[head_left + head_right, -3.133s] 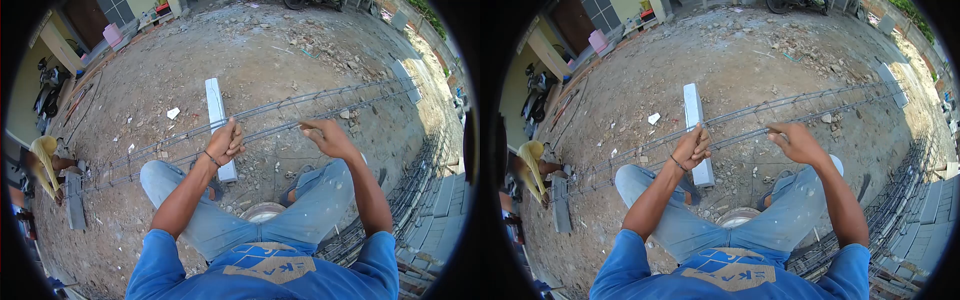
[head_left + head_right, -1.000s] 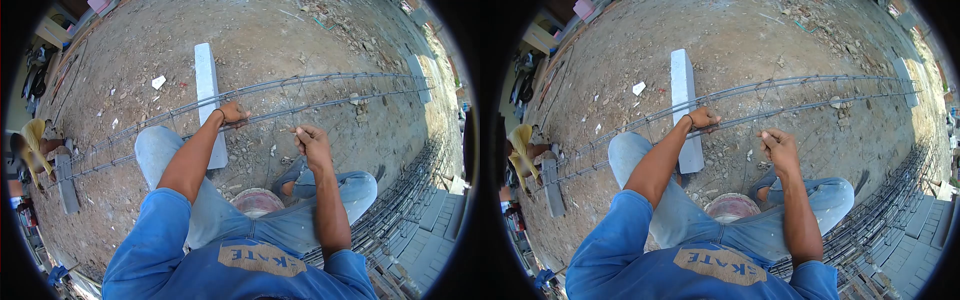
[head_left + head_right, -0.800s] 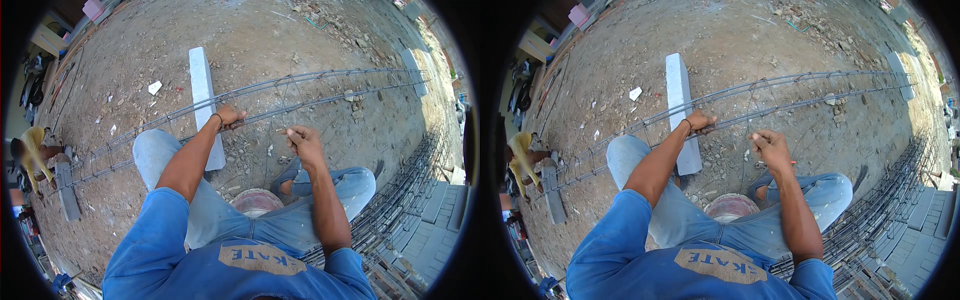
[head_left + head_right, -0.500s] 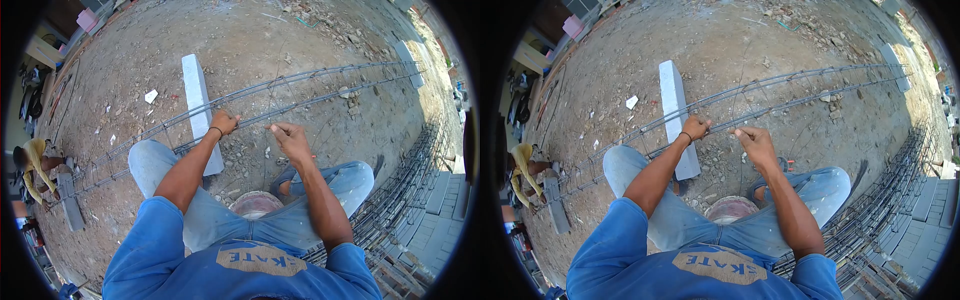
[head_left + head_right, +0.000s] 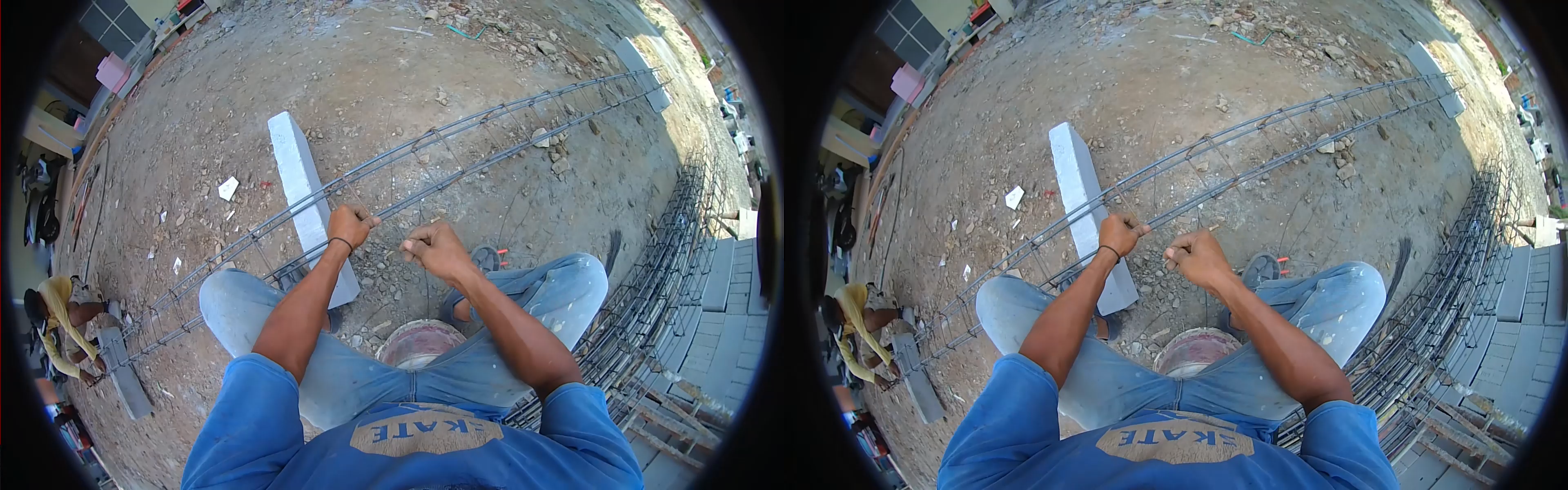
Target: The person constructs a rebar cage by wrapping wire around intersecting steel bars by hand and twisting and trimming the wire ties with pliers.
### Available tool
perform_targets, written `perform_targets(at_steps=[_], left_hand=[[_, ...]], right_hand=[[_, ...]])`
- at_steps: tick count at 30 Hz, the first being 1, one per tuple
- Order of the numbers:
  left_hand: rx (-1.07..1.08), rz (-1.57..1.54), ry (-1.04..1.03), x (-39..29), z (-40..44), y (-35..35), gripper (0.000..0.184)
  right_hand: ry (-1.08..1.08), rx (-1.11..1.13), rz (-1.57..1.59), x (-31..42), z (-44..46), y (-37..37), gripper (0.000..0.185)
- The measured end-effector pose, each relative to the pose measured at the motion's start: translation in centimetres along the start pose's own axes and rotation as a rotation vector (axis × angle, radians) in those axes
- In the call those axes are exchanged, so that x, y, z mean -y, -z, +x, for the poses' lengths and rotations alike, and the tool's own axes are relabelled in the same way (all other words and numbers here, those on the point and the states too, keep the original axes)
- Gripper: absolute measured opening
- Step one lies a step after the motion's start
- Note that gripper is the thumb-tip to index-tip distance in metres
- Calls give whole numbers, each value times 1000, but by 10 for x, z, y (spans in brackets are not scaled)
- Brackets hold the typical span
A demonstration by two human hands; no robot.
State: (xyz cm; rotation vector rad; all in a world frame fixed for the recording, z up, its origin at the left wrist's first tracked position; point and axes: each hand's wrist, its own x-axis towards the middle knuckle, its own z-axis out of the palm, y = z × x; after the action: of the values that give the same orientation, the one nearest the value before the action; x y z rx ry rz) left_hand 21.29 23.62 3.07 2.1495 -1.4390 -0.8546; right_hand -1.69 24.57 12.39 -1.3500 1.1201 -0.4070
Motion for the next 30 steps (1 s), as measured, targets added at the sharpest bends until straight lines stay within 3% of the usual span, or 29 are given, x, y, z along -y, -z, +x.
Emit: perform_targets(at_steps=[4, 6, 7, 9, 10, 13, 15, 17, 19, 20, 22, 23, 25, 26, 28, 30], left_hand=[[-8, 59, 64, -1, 3, -3, 39], [14, 47, 98, -2, 3, -2, 38], [15, 46, 87, -1, 3, -2, 38], [1, 73, 89, -2, 3, -3, 38], [2, 52, 58, 0, 3, -2, 37], [4, 4, 20, 9, 8, -5, 37], [0, -32, -20, 14, 7, -3, 36], [3, -65, -64, 15, 3, -1, 35], [22, -5, -11, 11, -2, 1, 30], [30, -3, -35, 12, -8, -6, 30], [-558, 144, -357, 20, -21, -21, 29], [-557, 144, -377, 16, -31, -23, 29], [-774, -52, -245, -4, -56, -21, 31], [-776, -49, -258, -11, -64, -22, 31], [-436, -738, 110, -17, -79, -24, 32], [-400, -645, 88, -14, -88, -25, 33]], right_hand=[[36, -80, 110, -3, 1, -17, 19], [288, -223, -36, -15, 9, -24, 18], [292, -234, -38, -17, 9, -23, 18], [128, -12, -149, -16, 7, -15, 16], [129, -35, -155, -10, 3, -14, 16], [262, -137, -173, 15, -12, -24, 16], [529, -214, -270, 36, -26, -27, 15], [502, -214, -313, 47, -38, -24, 15], [393, -61, -481, 21, -31, -25, 16], [391, -87, -482, 5, -27, -27, 16], [209, 18, -333, -31, -15, -34, 20], [214, -1, -330, -49, -11, -38, 20], [234, -7, -347, -70, -2, -44, 16], [245, 48, -452, -67, -5, -43, 13], [237, 97, -430, -70, -10, -46, 13], [222, 158, -404, -80, -9, -57, 15]])
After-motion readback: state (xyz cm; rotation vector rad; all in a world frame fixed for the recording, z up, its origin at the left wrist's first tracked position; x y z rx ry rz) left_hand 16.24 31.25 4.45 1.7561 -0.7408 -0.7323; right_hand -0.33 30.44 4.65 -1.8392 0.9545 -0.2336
